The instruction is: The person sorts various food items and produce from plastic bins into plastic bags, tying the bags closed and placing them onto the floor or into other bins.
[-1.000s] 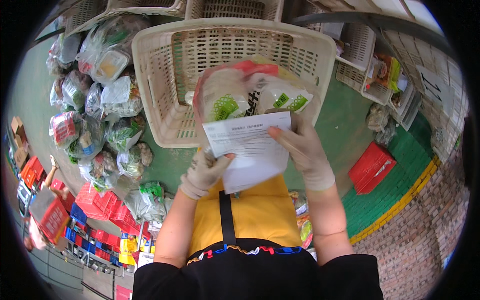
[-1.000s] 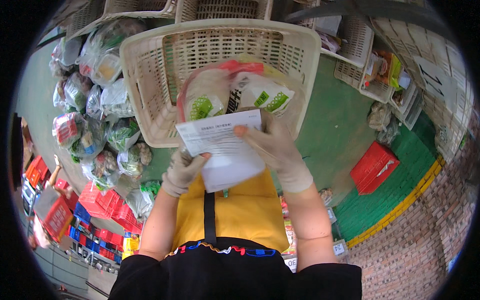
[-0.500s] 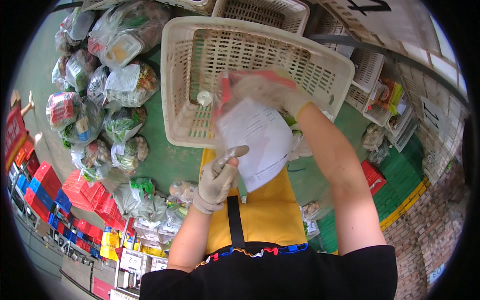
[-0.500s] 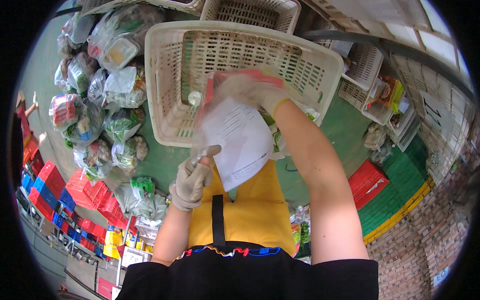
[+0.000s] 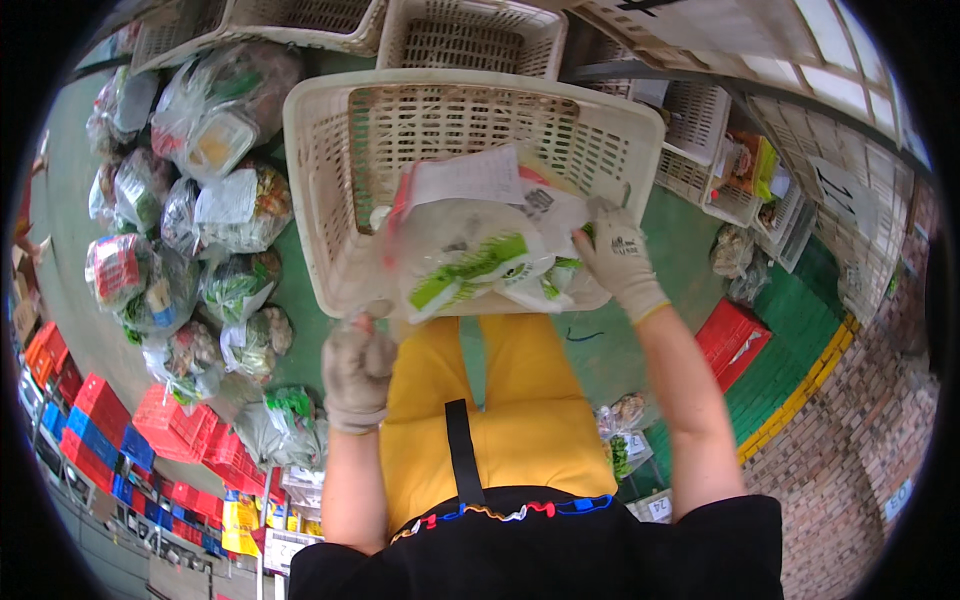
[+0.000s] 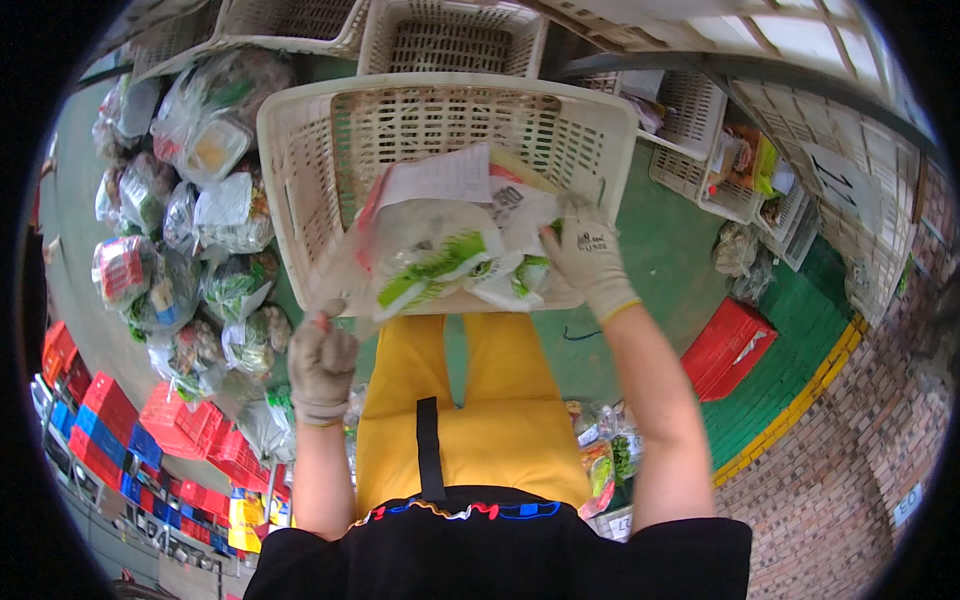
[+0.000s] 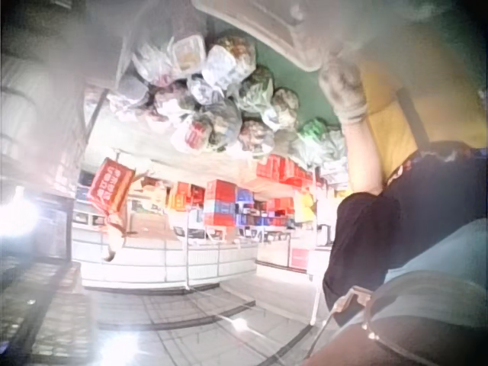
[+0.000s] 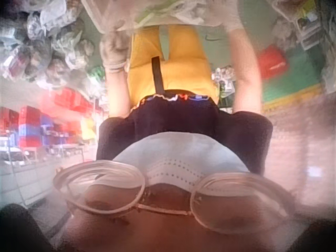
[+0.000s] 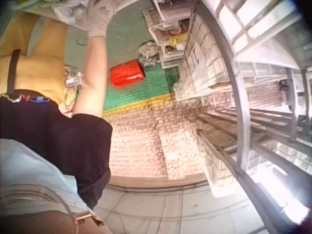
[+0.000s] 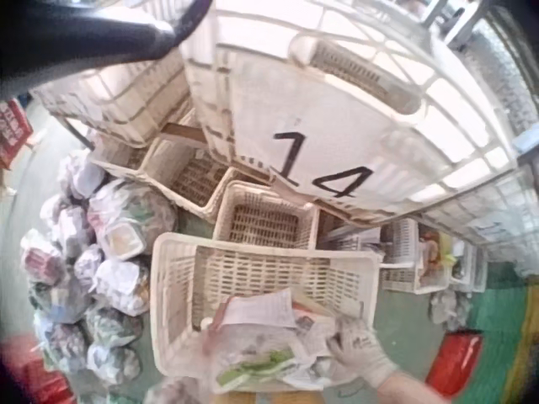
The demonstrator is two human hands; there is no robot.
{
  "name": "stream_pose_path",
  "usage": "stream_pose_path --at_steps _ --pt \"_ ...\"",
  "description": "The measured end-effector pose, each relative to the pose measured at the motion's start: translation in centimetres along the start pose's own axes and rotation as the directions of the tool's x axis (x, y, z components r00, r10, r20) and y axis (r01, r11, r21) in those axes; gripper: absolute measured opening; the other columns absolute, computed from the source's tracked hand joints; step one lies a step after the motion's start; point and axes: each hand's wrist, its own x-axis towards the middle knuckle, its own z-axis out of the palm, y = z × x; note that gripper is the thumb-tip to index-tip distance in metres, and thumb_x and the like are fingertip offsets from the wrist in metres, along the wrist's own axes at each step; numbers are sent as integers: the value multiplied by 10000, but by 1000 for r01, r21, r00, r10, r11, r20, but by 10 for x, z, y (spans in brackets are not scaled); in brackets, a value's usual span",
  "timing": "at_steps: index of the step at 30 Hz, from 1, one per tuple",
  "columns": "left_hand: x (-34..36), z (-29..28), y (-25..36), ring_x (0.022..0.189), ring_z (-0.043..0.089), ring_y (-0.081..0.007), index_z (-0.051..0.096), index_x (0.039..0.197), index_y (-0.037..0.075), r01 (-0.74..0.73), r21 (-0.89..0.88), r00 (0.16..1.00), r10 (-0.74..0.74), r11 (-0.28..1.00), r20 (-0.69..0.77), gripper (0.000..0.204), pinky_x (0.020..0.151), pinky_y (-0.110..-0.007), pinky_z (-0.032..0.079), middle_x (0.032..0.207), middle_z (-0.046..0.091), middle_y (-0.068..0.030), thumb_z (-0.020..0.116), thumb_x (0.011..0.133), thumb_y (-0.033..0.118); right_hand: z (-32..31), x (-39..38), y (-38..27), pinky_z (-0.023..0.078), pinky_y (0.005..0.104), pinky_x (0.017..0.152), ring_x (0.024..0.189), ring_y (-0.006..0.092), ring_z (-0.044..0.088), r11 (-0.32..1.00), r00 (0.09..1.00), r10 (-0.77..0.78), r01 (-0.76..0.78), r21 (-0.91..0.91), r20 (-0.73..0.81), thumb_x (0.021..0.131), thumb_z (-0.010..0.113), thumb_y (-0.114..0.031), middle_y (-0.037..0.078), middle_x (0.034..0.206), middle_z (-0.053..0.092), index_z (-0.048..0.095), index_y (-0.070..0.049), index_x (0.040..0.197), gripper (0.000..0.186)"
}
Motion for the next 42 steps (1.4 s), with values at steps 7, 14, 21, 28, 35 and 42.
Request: stream_pose_path --at_steps 7,14,21,28,35,42 --pt "3 50 33 539 441 -100 517 1108 -77 22 73 1000 -23 997 17 348 510 -229 358 624 488 0 488 840 144 -34 -71 -6 473 358 780 929 266 554 949 823 -154 278 -151 546 747 612 -297 91 875 609 647 -42 890 294" --pt "32 84 12 1129 513 -259 403 1288 -50 209 242 933 -267 947 240 420 856 -360 477 1250 494 -152 461 883 46 -29 -19 -63 483 388 712 889 300 554 818 807 -326 502 281 -492 631 686 -212 97 952 600 633 -53 797 236" --pt "51 92 -11 781 572 -159 540 1024 -21 -33 734 949 -209 678 236 299 751 -291 454 885 606 -78 607 862 220 13 1 -104 307 427 1017 1102 360 457 839 936 -277 346 419 -218 769 565 -245 183 1249 471 451 -52 1287 564" --pt "45 85 -8 602 565 -319 640 833 39 -258 953 966 60 158 252 204 600 -377 455 688 622 -153 574 805 230 -14 6 -108 393 399 898 1023 268 530 428 896 -358 -90 899 261 797 579 -211 162 1045 580 545 -41 1144 388" --pt "101 -6 -25 566 548 -149 621 825 44 -228 920 957 245 318 153 115 571 -312 444 678 598 -69 584 821 152 35 -12 -61 430 288 660 700 207 542 839 829 -490 532 112 -268 835 562 -358 46 808 595 606 -67 846 295" --pt "54 34 -10 739 502 -171 591 862 44 166 499 873 -362 850 326 119 652 -317 422 862 566 -80 606 765 112 34 -3 -121 439 331 786 877 266 537 641 957 -287 225 734 -42 887 504 -228 137 1003 558 527 3 1085 305"
